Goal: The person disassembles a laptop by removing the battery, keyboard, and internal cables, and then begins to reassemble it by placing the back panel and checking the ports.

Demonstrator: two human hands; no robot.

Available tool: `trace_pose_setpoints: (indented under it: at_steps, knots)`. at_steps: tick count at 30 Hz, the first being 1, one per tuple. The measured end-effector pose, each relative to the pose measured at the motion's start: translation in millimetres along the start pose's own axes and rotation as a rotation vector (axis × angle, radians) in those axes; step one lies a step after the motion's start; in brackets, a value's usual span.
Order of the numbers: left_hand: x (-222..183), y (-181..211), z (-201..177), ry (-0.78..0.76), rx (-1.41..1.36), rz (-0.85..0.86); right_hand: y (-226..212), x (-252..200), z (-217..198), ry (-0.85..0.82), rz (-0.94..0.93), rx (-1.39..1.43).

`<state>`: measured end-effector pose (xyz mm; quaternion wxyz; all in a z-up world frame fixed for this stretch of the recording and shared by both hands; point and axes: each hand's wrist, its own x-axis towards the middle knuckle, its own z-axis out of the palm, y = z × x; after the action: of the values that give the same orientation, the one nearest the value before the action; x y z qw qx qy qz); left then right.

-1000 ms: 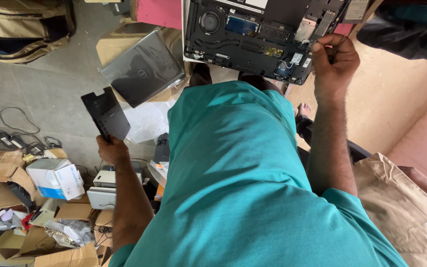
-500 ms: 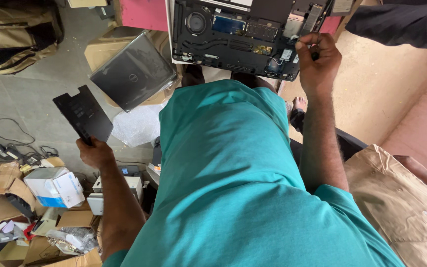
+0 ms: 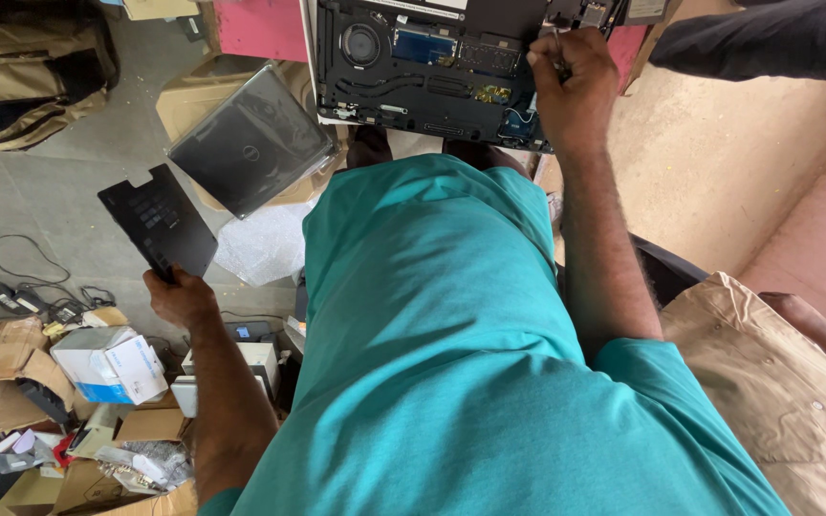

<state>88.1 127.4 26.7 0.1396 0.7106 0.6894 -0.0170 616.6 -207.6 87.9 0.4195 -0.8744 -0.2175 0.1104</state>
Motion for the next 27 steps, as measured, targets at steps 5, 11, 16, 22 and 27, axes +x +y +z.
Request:
trace_pose_setpoints:
  at_steps: [5, 11, 16, 22, 27]
  knots:
    - [-5, -6, -1, 0.013, 0.006, 0.025, 6, 1, 7, 0.01, 0.028, -0.033]
    - [-13, -23, 0, -0.021, -0.012, -0.019, 12, 1, 8, 0.021, 0.037, 0.004]
    - [-19, -35, 4, -0.023, -0.007, -0.018, 10, 2, 6, 0.007, 0.054, 0.07]
    - [-18, -33, 5, -0.021, -0.034, 0.018, 15, 3, 4, -0.022, 0.12, 0.083]
    - [-11, -29, 4, 0.001, -0.012, 0.048, 28, -3, 1, -0.057, 0.12, 0.159]
